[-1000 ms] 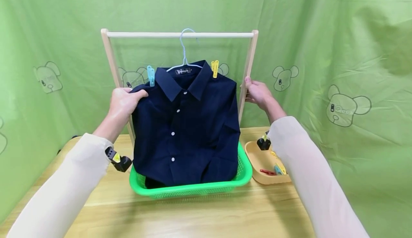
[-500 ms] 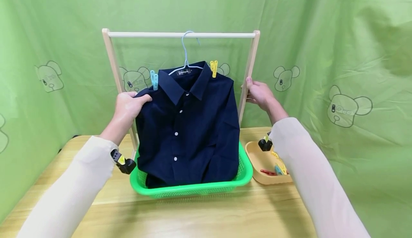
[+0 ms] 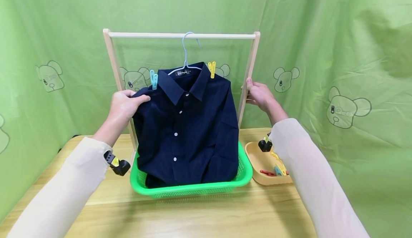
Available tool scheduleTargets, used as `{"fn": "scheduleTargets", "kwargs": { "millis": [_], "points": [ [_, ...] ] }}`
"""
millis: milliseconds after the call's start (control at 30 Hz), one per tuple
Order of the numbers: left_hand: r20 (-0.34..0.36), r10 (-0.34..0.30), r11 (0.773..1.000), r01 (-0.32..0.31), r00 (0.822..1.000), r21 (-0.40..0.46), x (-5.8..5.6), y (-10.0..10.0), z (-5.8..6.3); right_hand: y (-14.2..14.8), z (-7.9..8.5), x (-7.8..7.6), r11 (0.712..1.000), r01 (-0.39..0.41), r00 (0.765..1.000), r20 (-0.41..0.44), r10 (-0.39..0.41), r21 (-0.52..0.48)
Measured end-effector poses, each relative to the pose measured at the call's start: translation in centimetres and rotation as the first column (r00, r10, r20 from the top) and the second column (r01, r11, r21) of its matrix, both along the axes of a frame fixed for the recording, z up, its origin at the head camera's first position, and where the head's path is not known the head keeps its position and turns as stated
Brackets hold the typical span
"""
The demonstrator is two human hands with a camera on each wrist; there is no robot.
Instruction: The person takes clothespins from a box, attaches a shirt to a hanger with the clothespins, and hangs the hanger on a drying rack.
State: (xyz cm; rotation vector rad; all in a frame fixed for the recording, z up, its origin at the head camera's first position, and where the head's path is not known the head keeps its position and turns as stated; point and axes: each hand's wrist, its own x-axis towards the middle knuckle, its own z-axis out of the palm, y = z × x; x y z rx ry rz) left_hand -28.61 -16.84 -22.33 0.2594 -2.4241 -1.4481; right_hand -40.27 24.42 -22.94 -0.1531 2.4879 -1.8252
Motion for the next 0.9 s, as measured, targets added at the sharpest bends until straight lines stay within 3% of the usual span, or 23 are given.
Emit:
{"fn": "scheduleTargets", "kwargs": {
  "millis": [433, 633, 900],
  "points": [
    [0.004, -0.04, 0.999, 0.04, 0.999, -0.028, 2.1, -1.6, 0.0, -0.2, -0.2, -0.1, 1.0, 0.013, 1.0, -0.017, -0.012, 0.014],
    [0.004, 0.011, 1.0, -0.011, 1.0, 0.027, 2.2, -2.3, -0.2, -0.3, -0.2, 0.2, 1.0, 0.007, 0.999, -0.034, -0.007, 0.002],
    [0.001, 0.007, 0.998, -0.007, 1.0, 0.065, 2.3, -3.9, -1.5, -0.2, -0.2, 0.5, 0.999, 0.031, 0.999, -0.043, -0.031, 0.008]
  ]
}}
